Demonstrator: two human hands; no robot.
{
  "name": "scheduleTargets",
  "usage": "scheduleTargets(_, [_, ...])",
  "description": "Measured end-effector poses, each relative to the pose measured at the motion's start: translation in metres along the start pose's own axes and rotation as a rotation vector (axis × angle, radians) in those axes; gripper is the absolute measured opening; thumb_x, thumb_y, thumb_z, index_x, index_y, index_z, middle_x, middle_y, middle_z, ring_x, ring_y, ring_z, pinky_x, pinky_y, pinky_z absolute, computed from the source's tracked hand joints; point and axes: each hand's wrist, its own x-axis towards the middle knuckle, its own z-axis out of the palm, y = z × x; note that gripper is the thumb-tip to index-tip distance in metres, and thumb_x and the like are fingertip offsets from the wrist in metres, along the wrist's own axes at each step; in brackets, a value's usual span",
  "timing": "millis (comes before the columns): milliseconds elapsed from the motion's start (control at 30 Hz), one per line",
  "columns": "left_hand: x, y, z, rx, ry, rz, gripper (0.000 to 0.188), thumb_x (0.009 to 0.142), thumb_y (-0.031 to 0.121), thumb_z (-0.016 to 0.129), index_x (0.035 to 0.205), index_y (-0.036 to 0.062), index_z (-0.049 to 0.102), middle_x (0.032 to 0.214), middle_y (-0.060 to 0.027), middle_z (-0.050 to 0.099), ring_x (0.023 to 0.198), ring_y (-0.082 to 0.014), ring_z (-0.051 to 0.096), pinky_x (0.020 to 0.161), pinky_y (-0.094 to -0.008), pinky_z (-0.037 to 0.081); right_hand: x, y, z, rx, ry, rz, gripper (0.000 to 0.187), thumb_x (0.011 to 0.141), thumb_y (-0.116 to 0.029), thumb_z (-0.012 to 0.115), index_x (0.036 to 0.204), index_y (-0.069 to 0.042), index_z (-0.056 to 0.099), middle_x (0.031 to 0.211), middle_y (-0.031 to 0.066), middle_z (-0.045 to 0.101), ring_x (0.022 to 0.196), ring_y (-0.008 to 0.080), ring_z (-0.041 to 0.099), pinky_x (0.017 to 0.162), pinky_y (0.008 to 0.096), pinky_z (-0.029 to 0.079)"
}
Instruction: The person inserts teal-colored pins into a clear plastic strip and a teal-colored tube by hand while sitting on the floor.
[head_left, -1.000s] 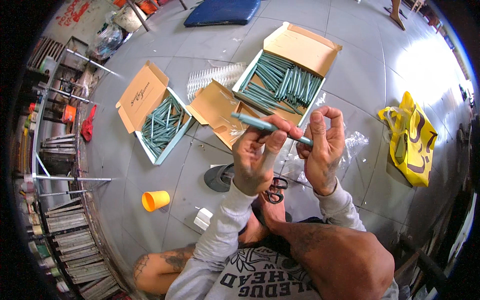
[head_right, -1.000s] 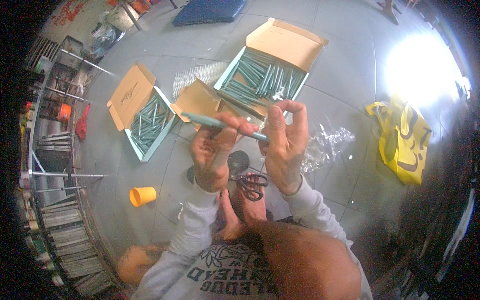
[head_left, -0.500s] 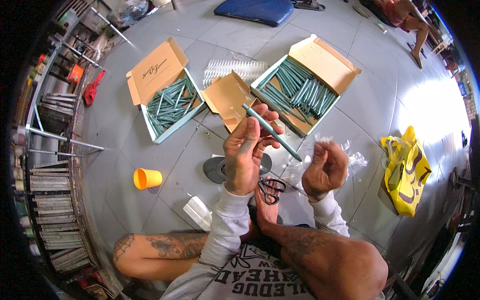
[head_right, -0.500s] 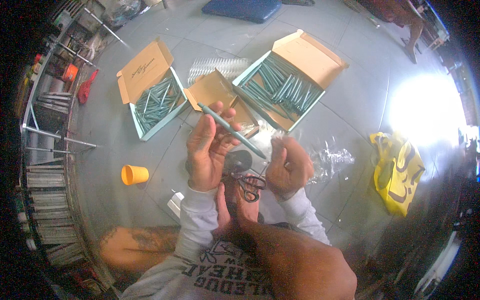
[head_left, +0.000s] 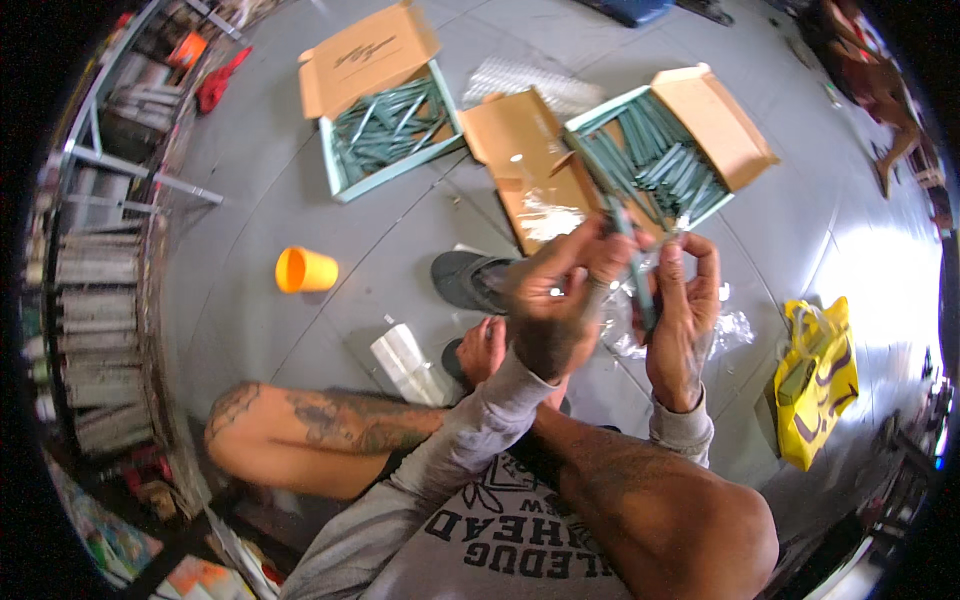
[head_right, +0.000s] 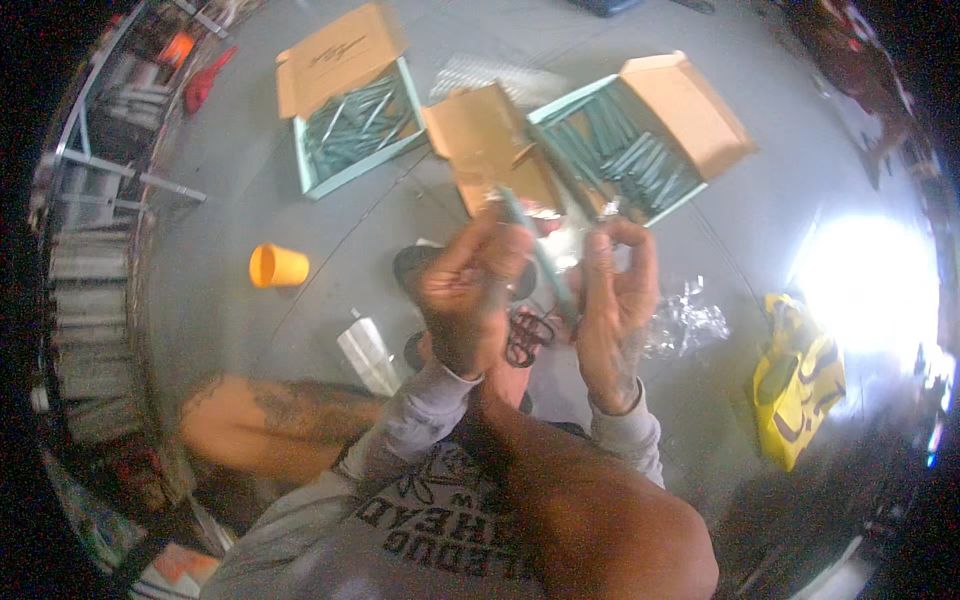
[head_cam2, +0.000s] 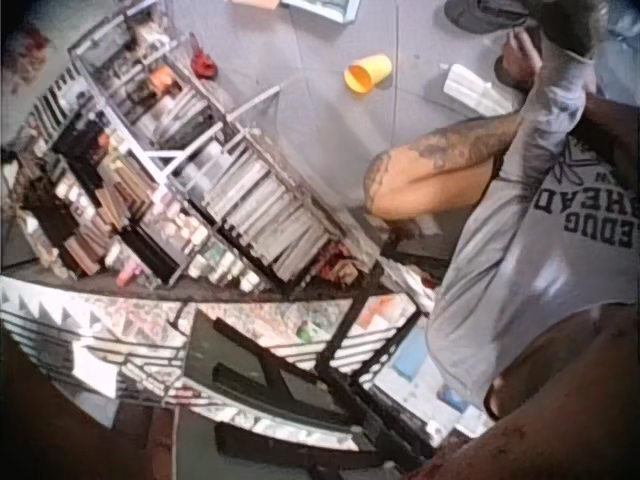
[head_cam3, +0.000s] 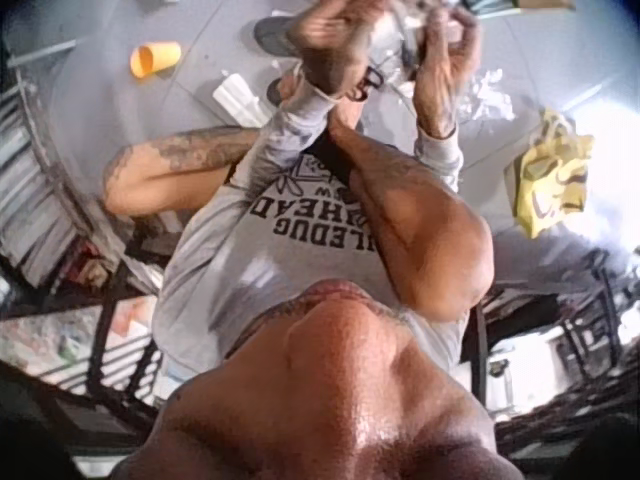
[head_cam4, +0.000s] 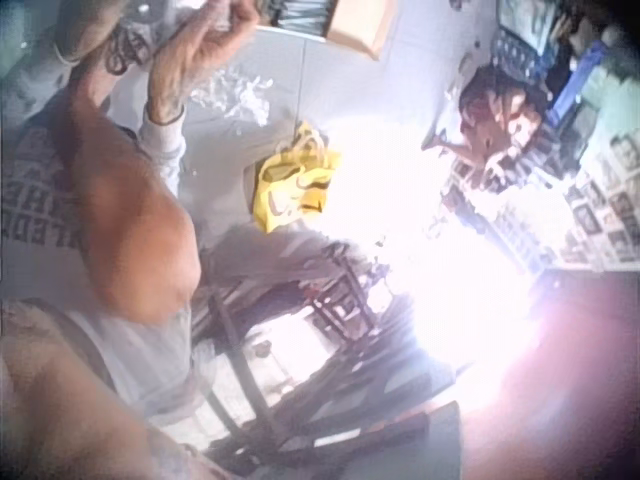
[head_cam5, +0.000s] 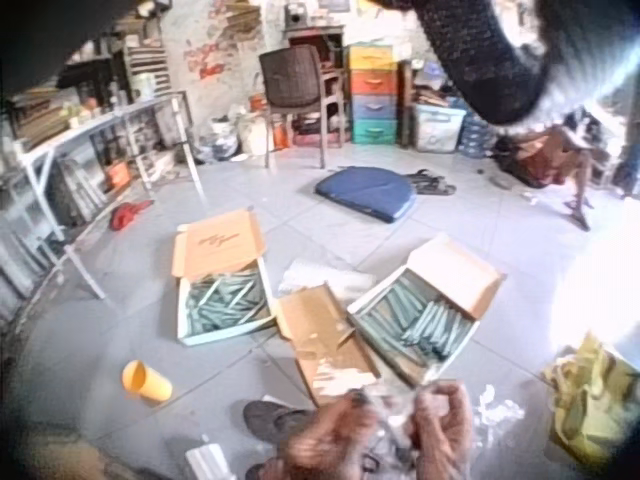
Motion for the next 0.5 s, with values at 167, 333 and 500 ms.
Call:
scheduleTargets(167, [-0.052, 0.04, -0.058, 0.583, -0.169, -0.076, 0.048, 0.093, 0.024, 0.071, 0.13, -0.0031, 0.057, 0.132, -0.0237, 0.059, 0.121, -0.0347, 0.056, 0.098, -0.0426, 0.043, -0.007, 0.034, 0.01, -0.153, 0.003, -0.149, 0.015, 0.104, -0.016, 0.057, 0.11, -0.003, 0.053, 0.069, -0.0015, 0.052, 0.052, 0.0027, 0.045, 0.043, 0.019, 0.032])
scheduleTargets(333, [-0.207, 0.135, -0.19, 1.482, 0.026, -0.402, 0.036, 0.089, 0.033, 0.074, 0.117, 0.0121, 0.066, 0.153, -0.0316, 0.023, 0.142, -0.0497, 0.019, 0.116, -0.0548, 0.021, -0.011, 0.038, 0.004, -0.201, -0.068, -0.006, 0.014, 0.104, -0.017, 0.057, 0.108, -0.004, 0.053, 0.074, -0.0009, 0.053, 0.052, 0.0028, 0.044, 0.042, 0.0203, 0.033])
scheduleTargets(500, [-0.299, 0.125, -0.25, 1.075, -0.113, -0.839, 0.053, 0.087, 0.045, 0.076, 0.127, 0.0152, 0.06, 0.157, -0.0274, 0.023, 0.149, -0.0456, 0.014, 0.12, -0.0544, 0.019, -0.017, 0.04, 0.012, -0.244, -0.167, 0.016, 0.015, 0.104, -0.019, 0.057, 0.108, -0.005, 0.053, 0.063, -0.0019, 0.051, 0.048, 0.0037, 0.044, 0.041, 0.0205, 0.031])
